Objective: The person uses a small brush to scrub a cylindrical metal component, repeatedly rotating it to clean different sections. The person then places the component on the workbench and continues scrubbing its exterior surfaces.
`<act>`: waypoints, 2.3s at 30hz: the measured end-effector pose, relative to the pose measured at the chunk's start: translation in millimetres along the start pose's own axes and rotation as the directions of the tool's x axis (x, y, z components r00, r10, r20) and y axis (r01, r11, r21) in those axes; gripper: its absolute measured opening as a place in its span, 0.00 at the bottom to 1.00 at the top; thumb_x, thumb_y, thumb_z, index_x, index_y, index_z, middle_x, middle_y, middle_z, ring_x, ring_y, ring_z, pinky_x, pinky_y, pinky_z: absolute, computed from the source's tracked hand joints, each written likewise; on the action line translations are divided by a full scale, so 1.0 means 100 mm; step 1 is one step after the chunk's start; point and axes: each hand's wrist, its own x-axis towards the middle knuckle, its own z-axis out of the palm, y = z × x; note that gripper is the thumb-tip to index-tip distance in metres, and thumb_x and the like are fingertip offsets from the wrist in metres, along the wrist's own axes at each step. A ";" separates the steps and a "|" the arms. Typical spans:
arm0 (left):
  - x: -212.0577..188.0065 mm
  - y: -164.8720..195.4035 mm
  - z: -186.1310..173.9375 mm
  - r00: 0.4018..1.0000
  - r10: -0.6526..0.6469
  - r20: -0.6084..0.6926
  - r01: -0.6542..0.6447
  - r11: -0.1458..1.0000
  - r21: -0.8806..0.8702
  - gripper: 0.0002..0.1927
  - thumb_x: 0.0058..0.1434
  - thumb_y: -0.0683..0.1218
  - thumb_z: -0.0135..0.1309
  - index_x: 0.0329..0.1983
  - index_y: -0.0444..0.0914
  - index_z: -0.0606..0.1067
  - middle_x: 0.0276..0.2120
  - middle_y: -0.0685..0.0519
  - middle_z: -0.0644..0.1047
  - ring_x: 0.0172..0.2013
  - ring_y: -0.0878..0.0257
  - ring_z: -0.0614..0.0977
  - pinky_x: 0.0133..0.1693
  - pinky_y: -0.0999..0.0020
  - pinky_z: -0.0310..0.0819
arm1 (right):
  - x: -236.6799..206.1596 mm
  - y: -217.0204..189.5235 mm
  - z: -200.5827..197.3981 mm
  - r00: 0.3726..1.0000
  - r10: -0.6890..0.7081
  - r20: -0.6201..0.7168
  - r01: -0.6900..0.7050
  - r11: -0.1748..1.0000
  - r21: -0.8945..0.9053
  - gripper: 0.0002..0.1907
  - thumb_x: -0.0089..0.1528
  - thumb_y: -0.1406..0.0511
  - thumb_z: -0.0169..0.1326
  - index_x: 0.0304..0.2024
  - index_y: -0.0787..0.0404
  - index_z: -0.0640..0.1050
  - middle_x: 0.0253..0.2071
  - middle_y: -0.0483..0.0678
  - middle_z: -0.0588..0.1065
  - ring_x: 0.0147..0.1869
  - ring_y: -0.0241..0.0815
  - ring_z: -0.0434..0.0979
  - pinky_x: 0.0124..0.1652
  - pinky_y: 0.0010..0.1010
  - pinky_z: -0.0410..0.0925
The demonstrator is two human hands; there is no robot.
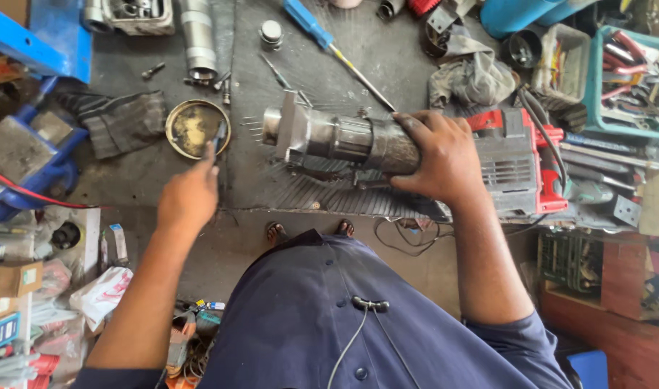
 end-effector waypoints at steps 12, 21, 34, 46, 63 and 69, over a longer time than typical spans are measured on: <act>-0.33 0.05 -0.10 0.955 -0.042 0.295 0.214 -0.591 -0.777 0.23 0.78 0.50 0.47 0.76 0.53 0.66 0.16 0.63 0.59 0.13 0.72 0.58 0.20 0.75 0.55 | -0.06 0.10 -0.02 1.000 -0.020 0.014 0.020 1.000 0.011 0.47 0.38 0.54 0.71 0.61 0.57 0.77 0.51 0.51 0.75 0.54 0.52 0.75 0.53 0.45 0.62; -0.66 1.61 -0.28 0.949 0.190 -0.251 -0.203 0.979 -0.026 0.30 0.69 0.47 0.53 0.75 0.49 0.66 0.17 0.51 0.74 0.17 0.51 0.76 0.23 0.53 0.71 | -0.08 0.17 -0.03 1.000 -0.028 0.012 0.028 0.999 0.023 0.46 0.38 0.53 0.72 0.60 0.56 0.77 0.51 0.50 0.75 0.54 0.52 0.75 0.53 0.46 0.62; -0.42 2.01 -0.61 0.980 0.190 -0.065 -0.147 0.898 0.414 0.32 0.66 0.48 0.51 0.75 0.50 0.65 0.17 0.46 0.77 0.17 0.46 0.79 0.21 0.51 0.73 | -0.16 0.34 0.02 0.998 -0.044 -0.034 0.044 0.999 0.009 0.46 0.39 0.51 0.72 0.60 0.55 0.77 0.51 0.48 0.75 0.55 0.51 0.75 0.53 0.47 0.61; -0.43 1.99 -0.29 0.982 0.138 -0.130 -0.110 0.973 0.202 0.32 0.67 0.47 0.52 0.76 0.45 0.64 0.18 0.44 0.78 0.19 0.44 0.80 0.23 0.48 0.74 | -0.11 0.33 -0.05 1.000 -0.025 0.008 0.025 1.000 0.004 0.48 0.37 0.50 0.72 0.60 0.55 0.77 0.50 0.50 0.75 0.53 0.53 0.75 0.51 0.47 0.61; -0.62 1.75 0.03 0.942 0.196 -0.271 -0.165 0.977 0.134 0.33 0.63 0.42 0.55 0.74 0.48 0.68 0.17 0.53 0.74 0.16 0.53 0.77 0.21 0.55 0.71 | -0.05 0.31 -0.04 0.999 -0.048 -0.013 0.048 0.998 0.036 0.47 0.38 0.53 0.72 0.60 0.56 0.77 0.52 0.50 0.75 0.53 0.52 0.76 0.50 0.44 0.63; -0.70 1.82 -0.13 0.956 0.178 -0.235 -0.142 0.977 0.160 0.33 0.63 0.43 0.55 0.74 0.47 0.67 0.16 0.54 0.74 0.16 0.54 0.76 0.20 0.55 0.70 | -0.03 0.32 -0.01 1.000 -0.029 0.011 0.028 0.998 0.051 0.46 0.38 0.53 0.72 0.59 0.56 0.78 0.51 0.50 0.75 0.51 0.52 0.76 0.49 0.44 0.63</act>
